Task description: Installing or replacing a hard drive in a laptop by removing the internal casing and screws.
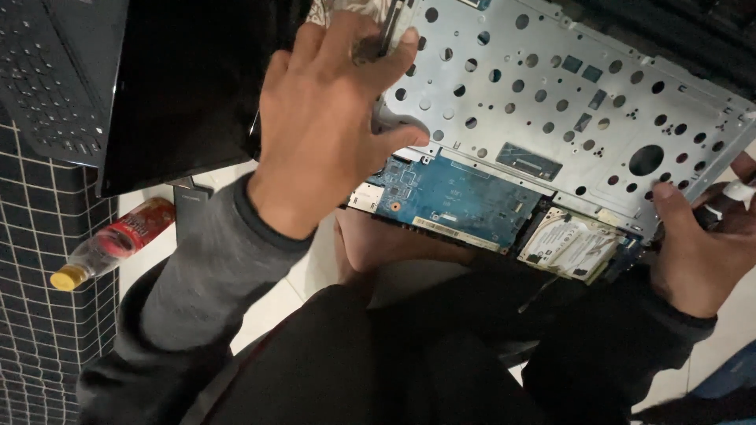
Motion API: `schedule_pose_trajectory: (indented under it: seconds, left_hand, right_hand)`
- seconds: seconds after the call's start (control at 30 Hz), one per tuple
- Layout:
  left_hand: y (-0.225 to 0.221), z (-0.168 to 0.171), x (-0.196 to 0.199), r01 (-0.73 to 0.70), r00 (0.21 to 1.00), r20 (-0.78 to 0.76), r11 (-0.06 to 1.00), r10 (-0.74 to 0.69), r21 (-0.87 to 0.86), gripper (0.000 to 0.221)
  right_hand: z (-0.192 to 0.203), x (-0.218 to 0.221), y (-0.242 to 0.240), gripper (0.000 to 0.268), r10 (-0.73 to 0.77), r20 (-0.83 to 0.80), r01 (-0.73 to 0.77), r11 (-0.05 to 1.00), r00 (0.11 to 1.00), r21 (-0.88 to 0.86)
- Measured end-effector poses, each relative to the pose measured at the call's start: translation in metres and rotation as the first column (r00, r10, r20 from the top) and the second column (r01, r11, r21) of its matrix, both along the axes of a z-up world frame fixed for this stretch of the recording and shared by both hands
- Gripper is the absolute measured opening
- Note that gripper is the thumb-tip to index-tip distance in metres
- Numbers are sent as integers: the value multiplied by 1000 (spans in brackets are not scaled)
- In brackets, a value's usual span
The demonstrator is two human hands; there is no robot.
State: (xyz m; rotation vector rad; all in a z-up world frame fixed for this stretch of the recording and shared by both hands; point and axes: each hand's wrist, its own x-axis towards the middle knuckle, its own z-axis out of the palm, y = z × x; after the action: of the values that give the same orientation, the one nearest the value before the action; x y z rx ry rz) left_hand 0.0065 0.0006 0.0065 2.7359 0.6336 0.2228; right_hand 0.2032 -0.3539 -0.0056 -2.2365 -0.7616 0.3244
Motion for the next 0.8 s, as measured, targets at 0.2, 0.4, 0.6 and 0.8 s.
schedule_pose_trajectory:
  seconds: [0.2, 0.4, 0.6, 0.8]
  left_hand:
    - [-18, 14, 4, 230, 972, -48, 973, -232, -32, 60]
    - [-15, 19, 21, 390, 911, -89, 912, -402, -127, 76]
    - [-12, 16, 45, 524, 840, -131, 850, -527, -57, 69]
    - [-31, 9, 68, 567, 806, -337, 799, -487, 199, 77]
  right_hand:
    - [-9, 12, -8, 61, -6, -119, 18, 994, 993, 107]
    - [5, 8, 3, 60, -78, -56, 76, 997, 995, -24]
    - [-3, 12, 4, 58, -151, -204, 175, 979, 967, 103]
    - [-1, 17, 12, 89, -54, -97, 63, 994, 994, 87]
